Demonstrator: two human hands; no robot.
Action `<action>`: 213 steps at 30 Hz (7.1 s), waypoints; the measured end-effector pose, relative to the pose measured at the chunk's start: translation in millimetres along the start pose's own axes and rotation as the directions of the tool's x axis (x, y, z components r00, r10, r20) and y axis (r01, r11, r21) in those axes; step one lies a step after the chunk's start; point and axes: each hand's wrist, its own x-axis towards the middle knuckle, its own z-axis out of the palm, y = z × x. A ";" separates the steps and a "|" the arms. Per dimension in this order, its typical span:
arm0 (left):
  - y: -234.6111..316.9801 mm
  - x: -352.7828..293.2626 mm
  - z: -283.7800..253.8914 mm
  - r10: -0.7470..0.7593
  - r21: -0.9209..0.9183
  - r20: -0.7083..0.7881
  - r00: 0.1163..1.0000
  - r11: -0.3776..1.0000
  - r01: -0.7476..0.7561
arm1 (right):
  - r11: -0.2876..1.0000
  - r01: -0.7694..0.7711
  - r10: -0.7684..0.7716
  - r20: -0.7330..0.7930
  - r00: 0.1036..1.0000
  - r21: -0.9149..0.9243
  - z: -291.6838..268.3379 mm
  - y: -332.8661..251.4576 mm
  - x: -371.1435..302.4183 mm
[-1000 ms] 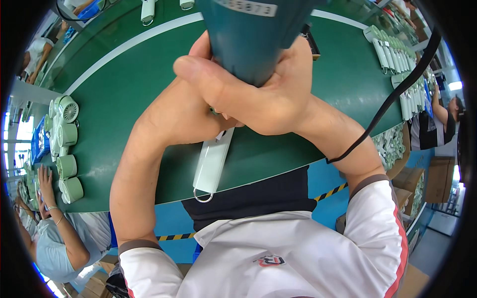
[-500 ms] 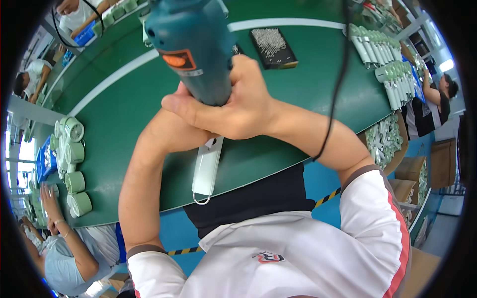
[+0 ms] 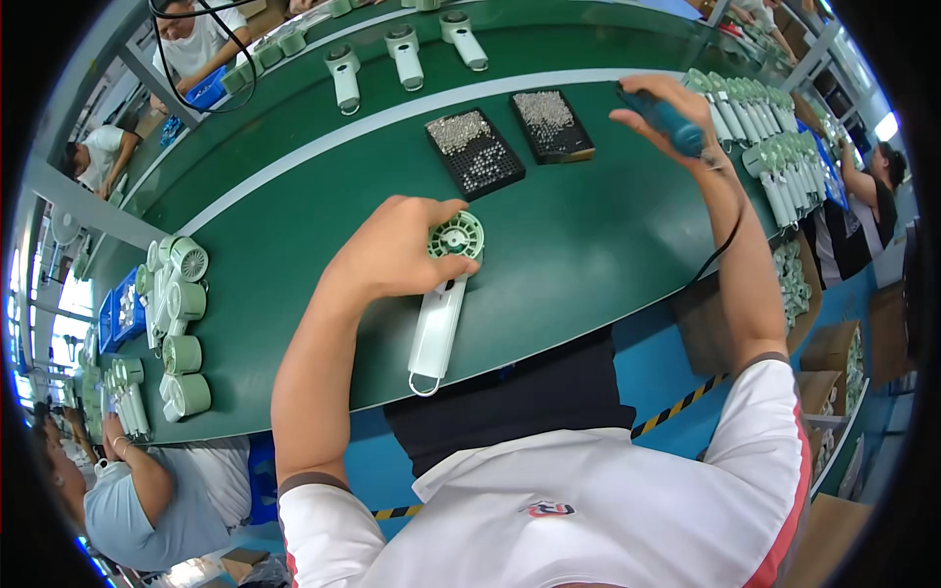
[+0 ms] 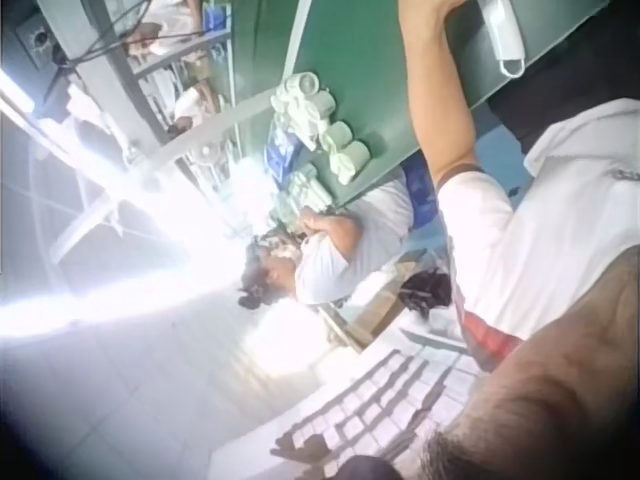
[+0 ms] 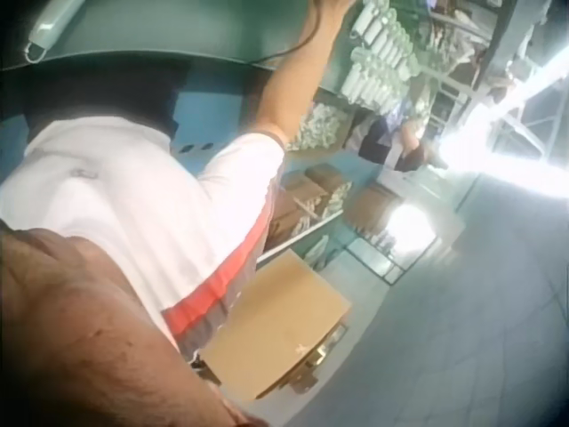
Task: The person assembles portable fans by attaching components to the fan housing, driving screws into the casing using an electric screwdriver, and placing the assembled fans on the conveyor belt.
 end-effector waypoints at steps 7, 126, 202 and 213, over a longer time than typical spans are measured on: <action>-21.4 1.8 -14.5 -0.075 -0.163 0.073 0.994 0.983 0.086 | 0.979 0.087 0.012 0.477 0.879 -0.186 16.6 34.1 -63.8; -113.8 -417.5 -122.3 -0.478 0.397 -0.643 0.598 0.460 0.795 | 0.783 0.292 -0.353 0.005 0.936 0.549 119.6 -225.9 65.5; -46.9 -16.3 15.8 -0.466 -0.899 0.116 0.877 0.326 0.292 | 0.903 0.122 0.106 0.487 0.867 -0.413 -11.7 -8.0 -8.1; -47.4 -7.1 22.0 -0.548 -0.853 0.115 0.829 0.373 0.365 | 0.844 0.523 -0.285 0.724 0.628 -0.121 8.0 40.7 -34.0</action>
